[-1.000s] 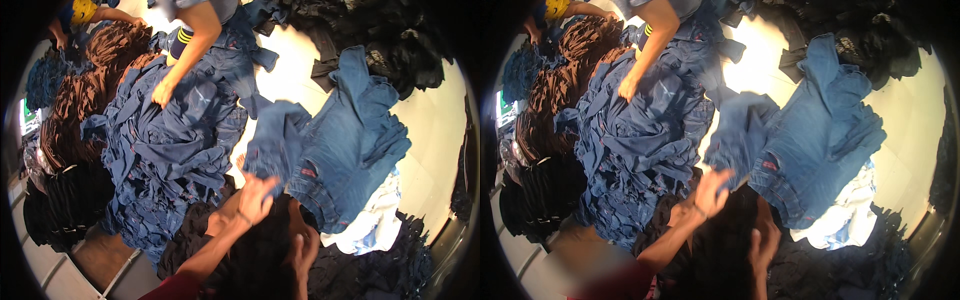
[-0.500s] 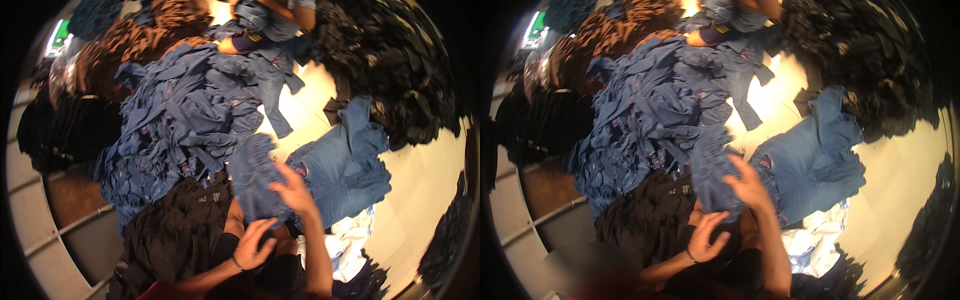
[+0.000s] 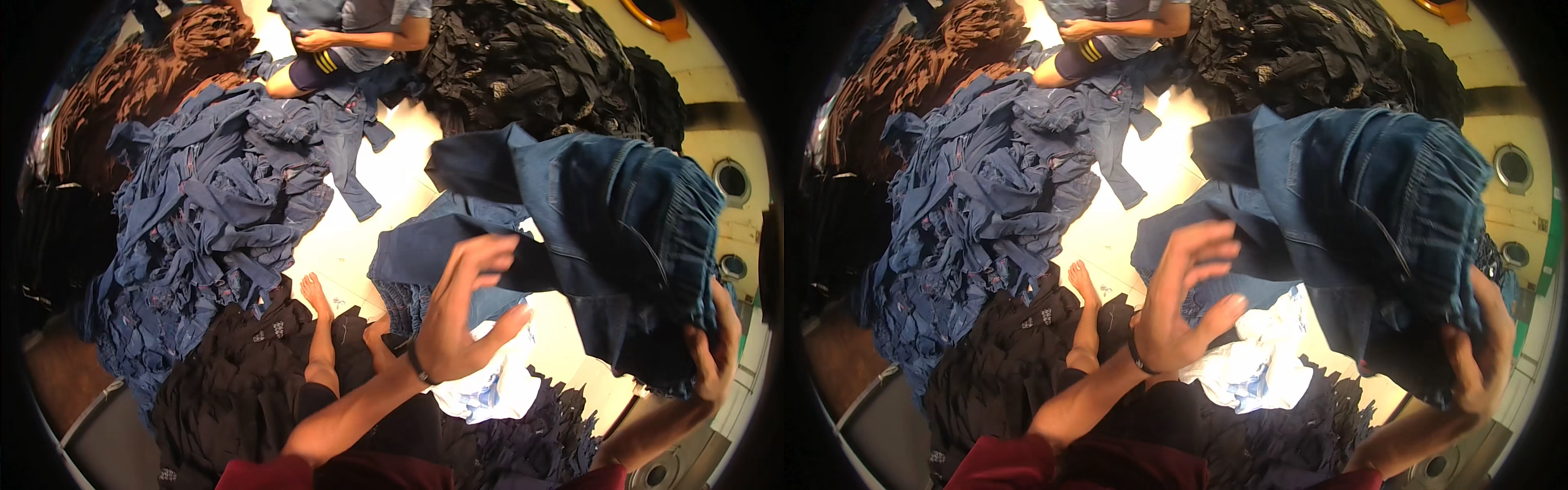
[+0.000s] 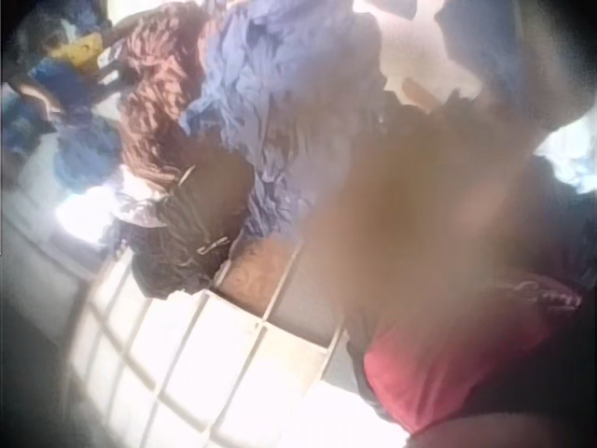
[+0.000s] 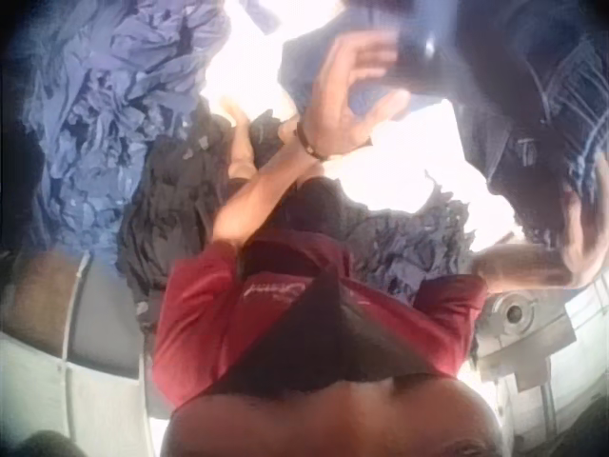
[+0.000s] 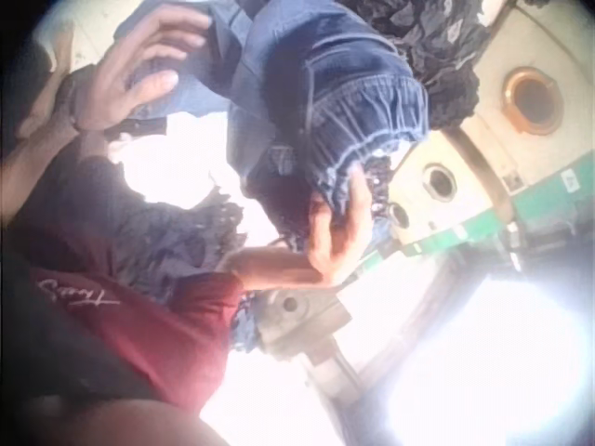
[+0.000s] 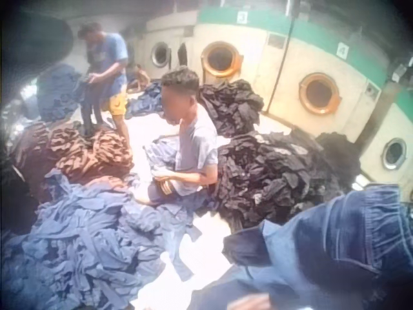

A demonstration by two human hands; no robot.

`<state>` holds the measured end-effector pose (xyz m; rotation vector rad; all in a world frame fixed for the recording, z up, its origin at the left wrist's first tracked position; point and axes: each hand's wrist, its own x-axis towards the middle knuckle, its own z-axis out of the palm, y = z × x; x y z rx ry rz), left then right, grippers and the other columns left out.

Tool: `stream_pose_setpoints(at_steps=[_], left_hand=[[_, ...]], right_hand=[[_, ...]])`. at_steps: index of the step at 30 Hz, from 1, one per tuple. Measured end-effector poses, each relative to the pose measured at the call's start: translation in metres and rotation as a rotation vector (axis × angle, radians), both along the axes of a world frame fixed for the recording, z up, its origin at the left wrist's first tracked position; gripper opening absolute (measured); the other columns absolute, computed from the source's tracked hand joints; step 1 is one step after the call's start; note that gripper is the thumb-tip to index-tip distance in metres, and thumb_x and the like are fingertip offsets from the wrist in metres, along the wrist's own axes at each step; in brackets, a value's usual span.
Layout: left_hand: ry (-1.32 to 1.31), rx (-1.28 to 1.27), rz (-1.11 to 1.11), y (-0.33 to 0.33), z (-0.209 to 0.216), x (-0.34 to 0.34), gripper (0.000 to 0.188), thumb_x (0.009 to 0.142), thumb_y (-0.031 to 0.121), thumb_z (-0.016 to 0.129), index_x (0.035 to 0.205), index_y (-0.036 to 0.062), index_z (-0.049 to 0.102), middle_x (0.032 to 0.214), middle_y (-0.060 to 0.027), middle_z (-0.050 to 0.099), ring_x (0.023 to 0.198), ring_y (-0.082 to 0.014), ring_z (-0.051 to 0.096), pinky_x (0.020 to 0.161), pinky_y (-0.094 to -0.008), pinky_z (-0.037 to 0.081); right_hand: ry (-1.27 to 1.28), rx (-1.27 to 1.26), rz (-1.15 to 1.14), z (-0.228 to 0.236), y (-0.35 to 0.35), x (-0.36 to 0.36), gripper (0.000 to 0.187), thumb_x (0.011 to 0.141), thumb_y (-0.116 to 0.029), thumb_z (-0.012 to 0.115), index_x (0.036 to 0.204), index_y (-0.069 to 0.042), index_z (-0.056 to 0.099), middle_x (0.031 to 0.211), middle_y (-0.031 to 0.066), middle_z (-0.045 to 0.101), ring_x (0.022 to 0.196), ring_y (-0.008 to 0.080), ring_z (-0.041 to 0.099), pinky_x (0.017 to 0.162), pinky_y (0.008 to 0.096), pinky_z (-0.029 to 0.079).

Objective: The person repeatedly picks up denim jeans from a large pile on the floor, folds them by hand, and places them into a growing stack. The task continues throughout the clip with no tools used.

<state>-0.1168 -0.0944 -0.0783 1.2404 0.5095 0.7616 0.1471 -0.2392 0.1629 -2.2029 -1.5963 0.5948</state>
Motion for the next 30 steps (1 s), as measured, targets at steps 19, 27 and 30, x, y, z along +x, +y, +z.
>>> stream_pose_setpoints(at_steps=[19, 27, 30], left_hand=[[0.92, -0.015, -0.395, -0.031, -0.034, -0.066, 0.034, 0.086, 0.015, 0.082, 0.108, -0.0043, 0.065, 0.093, -0.0095, 0.072, 0.09, -0.0116, 0.067, 0.075, -0.0302, 0.055], [0.349, 0.489, -0.217, 0.012, -0.022, 0.149, 0.035, 0.09, 0.02, 0.062, 0.112, -0.0023, 0.047, 0.096, -0.0277, 0.066, 0.092, -0.0473, 0.066, 0.085, -0.0481, 0.05], [0.059, 0.704, -0.139, 0.01, 0.033, 0.239, 0.037, 0.089, 0.024, 0.061, 0.107, -0.0056, 0.05, 0.093, -0.0328, 0.067, 0.093, -0.0527, 0.064, 0.084, -0.0524, 0.049]], right_hand=[[1.315, -0.313, -0.662, -0.382, -0.141, -0.197, 0.039, 0.1, -0.017, 0.069, 0.137, -0.004, 0.063, 0.12, 0.0102, 0.07, 0.112, 0.0185, 0.063, 0.098, 0.0331, 0.049], [0.85, 0.478, -1.251, -0.314, -0.147, 0.013, 0.038, 0.104, -0.027, 0.055, 0.137, -0.008, 0.054, 0.126, 0.0102, 0.062, 0.098, 0.0224, 0.069, 0.065, 0.0329, 0.064], [0.409, 0.718, -1.326, -0.231, -0.153, 0.097, 0.034, 0.104, -0.029, 0.056, 0.129, -0.007, 0.064, 0.117, 0.0067, 0.067, 0.093, 0.013, 0.068, 0.076, 0.0313, 0.058]])
